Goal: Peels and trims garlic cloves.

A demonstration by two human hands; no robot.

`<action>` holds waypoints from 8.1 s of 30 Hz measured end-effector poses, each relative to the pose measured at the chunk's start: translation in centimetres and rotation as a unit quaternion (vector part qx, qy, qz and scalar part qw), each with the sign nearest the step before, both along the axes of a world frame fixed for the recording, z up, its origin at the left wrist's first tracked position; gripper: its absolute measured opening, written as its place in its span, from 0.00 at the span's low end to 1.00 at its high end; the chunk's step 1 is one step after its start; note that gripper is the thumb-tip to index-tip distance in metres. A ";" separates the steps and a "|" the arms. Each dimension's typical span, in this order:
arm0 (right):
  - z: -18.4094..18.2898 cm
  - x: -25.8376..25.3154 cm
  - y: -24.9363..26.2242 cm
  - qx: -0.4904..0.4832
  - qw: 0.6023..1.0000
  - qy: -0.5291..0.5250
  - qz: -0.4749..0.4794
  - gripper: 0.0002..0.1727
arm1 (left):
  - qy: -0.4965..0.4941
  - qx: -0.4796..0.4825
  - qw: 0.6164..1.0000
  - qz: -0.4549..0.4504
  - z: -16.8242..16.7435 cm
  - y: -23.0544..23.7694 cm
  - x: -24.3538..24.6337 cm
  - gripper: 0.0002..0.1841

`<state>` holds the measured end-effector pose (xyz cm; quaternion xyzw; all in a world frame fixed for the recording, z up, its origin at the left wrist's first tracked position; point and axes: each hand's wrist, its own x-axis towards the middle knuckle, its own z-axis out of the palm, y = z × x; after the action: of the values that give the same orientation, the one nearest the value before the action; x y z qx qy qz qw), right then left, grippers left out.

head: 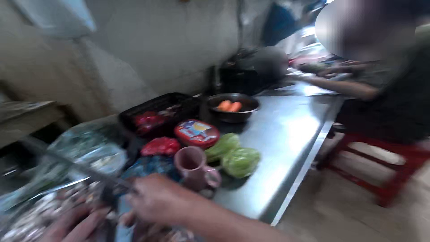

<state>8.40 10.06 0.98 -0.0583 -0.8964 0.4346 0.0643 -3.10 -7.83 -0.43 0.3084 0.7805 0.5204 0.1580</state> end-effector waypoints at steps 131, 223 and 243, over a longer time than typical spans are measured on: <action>-0.8 -1.7 -1.9 -0.110 0.989 -0.087 -0.052 0.15 | 0.031 0.099 0.994 0.039 -3.5 1.5 0.6 0.11; -1.0 -1.3 -2.5 0.157 0.984 -0.038 -0.074 0.21 | -0.052 0.052 0.997 -0.030 -2.9 1.2 0.2 0.24; -1.0 -1.2 -1.7 0.096 0.990 -0.023 -0.105 0.21 | -0.114 -0.042 0.989 -0.081 -2.3 0.6 -0.7 0.16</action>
<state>7.21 8.38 0.03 -0.1553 -0.9242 0.3361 0.0938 -3.77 -7.23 -2.77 0.3022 0.7511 0.5041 0.3005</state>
